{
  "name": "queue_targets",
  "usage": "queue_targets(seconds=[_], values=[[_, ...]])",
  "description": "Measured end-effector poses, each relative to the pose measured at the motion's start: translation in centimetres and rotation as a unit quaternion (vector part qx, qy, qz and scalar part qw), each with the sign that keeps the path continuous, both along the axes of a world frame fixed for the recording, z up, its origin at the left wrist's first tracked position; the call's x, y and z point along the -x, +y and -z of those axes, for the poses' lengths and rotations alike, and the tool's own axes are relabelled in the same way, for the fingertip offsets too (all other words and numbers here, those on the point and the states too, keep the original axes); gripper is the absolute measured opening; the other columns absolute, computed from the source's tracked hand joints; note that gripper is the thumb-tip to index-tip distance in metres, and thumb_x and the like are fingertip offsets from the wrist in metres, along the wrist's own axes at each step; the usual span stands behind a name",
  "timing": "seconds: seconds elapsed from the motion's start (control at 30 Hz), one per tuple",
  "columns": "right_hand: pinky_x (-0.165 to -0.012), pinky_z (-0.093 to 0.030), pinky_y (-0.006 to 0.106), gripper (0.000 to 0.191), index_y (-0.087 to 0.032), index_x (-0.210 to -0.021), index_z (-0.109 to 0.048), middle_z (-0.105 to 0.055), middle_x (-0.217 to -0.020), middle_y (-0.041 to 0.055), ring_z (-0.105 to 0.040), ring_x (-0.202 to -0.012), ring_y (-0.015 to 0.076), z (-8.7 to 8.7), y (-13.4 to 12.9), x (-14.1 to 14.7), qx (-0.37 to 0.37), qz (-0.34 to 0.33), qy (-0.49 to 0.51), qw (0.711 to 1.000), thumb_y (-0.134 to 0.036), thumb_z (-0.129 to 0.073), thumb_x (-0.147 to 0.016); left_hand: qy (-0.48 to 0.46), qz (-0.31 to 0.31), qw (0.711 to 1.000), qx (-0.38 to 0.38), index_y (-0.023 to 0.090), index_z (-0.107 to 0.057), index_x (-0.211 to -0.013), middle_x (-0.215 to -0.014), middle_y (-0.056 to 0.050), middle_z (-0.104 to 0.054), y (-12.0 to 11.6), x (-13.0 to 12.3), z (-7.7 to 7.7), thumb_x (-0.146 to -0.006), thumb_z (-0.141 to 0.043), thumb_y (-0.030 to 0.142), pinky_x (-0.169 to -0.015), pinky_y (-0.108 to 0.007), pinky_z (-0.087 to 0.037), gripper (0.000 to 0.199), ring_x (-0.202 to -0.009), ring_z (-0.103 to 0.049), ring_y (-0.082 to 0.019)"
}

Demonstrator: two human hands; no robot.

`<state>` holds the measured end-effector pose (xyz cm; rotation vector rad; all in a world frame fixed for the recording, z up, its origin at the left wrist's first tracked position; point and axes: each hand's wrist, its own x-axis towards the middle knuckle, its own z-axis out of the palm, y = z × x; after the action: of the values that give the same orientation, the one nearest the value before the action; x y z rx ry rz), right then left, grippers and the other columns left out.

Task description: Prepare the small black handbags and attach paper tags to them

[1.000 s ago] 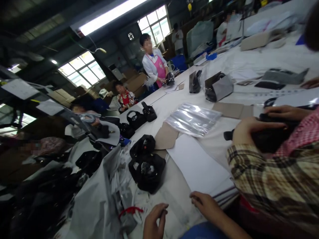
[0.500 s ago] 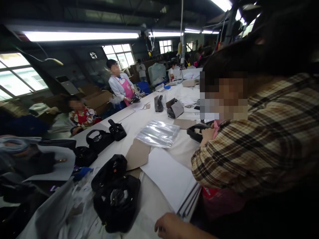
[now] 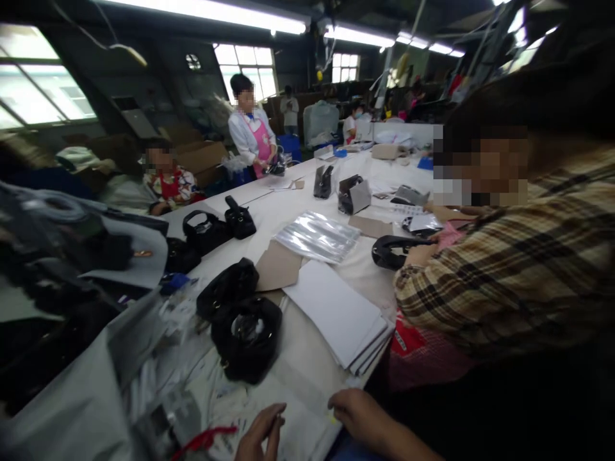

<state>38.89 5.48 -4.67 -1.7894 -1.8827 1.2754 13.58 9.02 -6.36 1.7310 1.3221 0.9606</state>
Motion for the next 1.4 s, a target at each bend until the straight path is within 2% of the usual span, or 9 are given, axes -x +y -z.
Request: queue_targets(seconds=[0.07, 0.2, 0.37, 0.47, 0.57, 0.73, 1.0, 1.2, 1.4], values=[[-0.088, -0.047, 0.030, 0.033, -0.020, -0.105, -0.069, -0.070, -0.103, 0.0076, -0.063, -0.097, 0.0212, 0.2, 0.5, -0.1, -0.001, 0.016, 0.026, 1.000, -0.031, -0.045, -0.085, 0.019, 0.002, 0.999, 0.036, 0.023, -0.070, -0.099, -0.101, -0.009, -0.070, 0.8, 1.1, -1.3, -0.086, -0.051, 0.036, -0.079, -0.030, -0.057, 0.027, -0.088, -0.068, -0.020], [-0.088, -0.049, 0.033, 0.038, -0.018, -0.108, -0.066, -0.069, -0.107, 0.0092, -0.064, -0.095, 0.0218, 0.7, 3.9, 0.5, -0.009, 0.051, 0.095, 0.994, -0.041, -0.046, -0.086, 0.036, -0.097, 0.992, 0.077, 0.019, -0.066, -0.106, -0.106, -0.011, -0.067, 3.0, 3.5, -4.1, -0.088, -0.047, 0.036, -0.078, -0.032, -0.056, 0.031, -0.084, -0.068, -0.019], [-0.081, -0.052, 0.032, 0.034, -0.020, -0.108, -0.064, -0.069, -0.104, 0.0072, -0.066, -0.085, 0.0189, -0.4, 10.6, 2.9, -0.075, 0.050, 0.165, 0.982, -0.041, -0.047, -0.087, 0.058, -0.235, 0.970, -0.005, 0.020, -0.057, -0.118, -0.120, -0.012, -0.059, 7.7, 4.9, -6.6, -0.087, -0.049, 0.037, -0.084, -0.034, -0.052, 0.036, -0.106, -0.059, -0.022], [-0.079, -0.052, 0.032, 0.029, -0.020, -0.104, -0.066, -0.070, -0.100, 0.0057, -0.065, -0.086, 0.0185, -1.0, 14.2, 4.6, -0.123, 0.035, 0.161, 0.979, -0.035, -0.048, -0.086, 0.071, -0.227, 0.971, -0.020, 0.020, -0.049, -0.128, -0.129, -0.013, -0.053, 11.9, 5.1, -7.2, -0.084, -0.056, 0.038, -0.094, -0.037, -0.046, 0.048, -0.115, -0.053, -0.024], [-0.079, -0.052, 0.032, 0.026, -0.021, -0.102, -0.067, -0.069, -0.101, 0.0051, -0.064, -0.087, 0.0186, -0.8, 16.0, 6.1, -0.145, 0.035, 0.147, 0.978, -0.032, -0.050, -0.084, 0.045, -0.168, 0.984, 0.023, 0.018, -0.053, -0.123, -0.118, -0.012, -0.061, 16.0, 4.9, -7.3, -0.077, -0.064, 0.041, -0.093, -0.037, -0.045, 0.052, -0.109, -0.056, -0.025], [-0.076, -0.053, 0.033, 0.028, -0.020, -0.104, -0.066, -0.068, -0.105, 0.0063, -0.063, -0.085, 0.0183, 0.4, 15.4, 6.6, -0.144, 0.047, 0.147, 0.978, -0.030, -0.050, -0.084, 0.017, -0.080, 0.996, 0.046, 0.013, -0.065, -0.087, -0.080, -0.004, -0.066, 19.3, 3.9, -7.4, -0.074, -0.064, 0.043, -0.076, -0.030, -0.049, 0.033, -0.078, -0.060, -0.018], [-0.075, -0.054, 0.032, 0.030, -0.022, -0.112, -0.060, -0.063, -0.111, 0.0065, -0.062, -0.092, 0.0187, 1.2, 12.9, 4.2, -0.198, 0.137, 0.146, 0.960, -0.031, -0.051, -0.084, -0.085, 0.016, 0.994, 0.068, 0.014, -0.060, -0.090, -0.079, 0.000, -0.060, 18.8, 0.7, -10.0, -0.076, -0.063, 0.038, -0.068, -0.022, -0.047, 0.028, -0.075, -0.056, -0.013], [-0.094, -0.046, 0.039, 0.028, -0.025, -0.110, -0.060, -0.059, -0.115, 0.0057, -0.053, -0.111, 0.0223, 0.9, 11.3, 3.3, -0.280, 0.117, 0.081, 0.949, -0.029, -0.058, -0.082, -0.094, 0.117, 0.984, 0.096, 0.013, -0.060, -0.094, -0.085, -0.003, -0.062, 17.6, -1.0, -12.5, -0.076, -0.064, 0.039, -0.072, -0.025, -0.049, 0.032, -0.079, -0.057, -0.016], [-0.085, -0.047, 0.032, 0.018, -0.025, -0.091, -0.068, -0.065, -0.092, 0.0038, -0.060, -0.091, 0.0184, 0.4, 8.5, 1.7, -0.259, 0.107, 0.083, 0.956, -0.033, -0.053, -0.086, -0.068, 0.181, 0.976, 0.097, 0.012, -0.064, -0.093, -0.087, -0.004, -0.065, 17.6, -2.1, -11.5, -0.076, -0.066, 0.037, -0.078, -0.029, -0.049, 0.030, -0.082, -0.059, -0.018]])
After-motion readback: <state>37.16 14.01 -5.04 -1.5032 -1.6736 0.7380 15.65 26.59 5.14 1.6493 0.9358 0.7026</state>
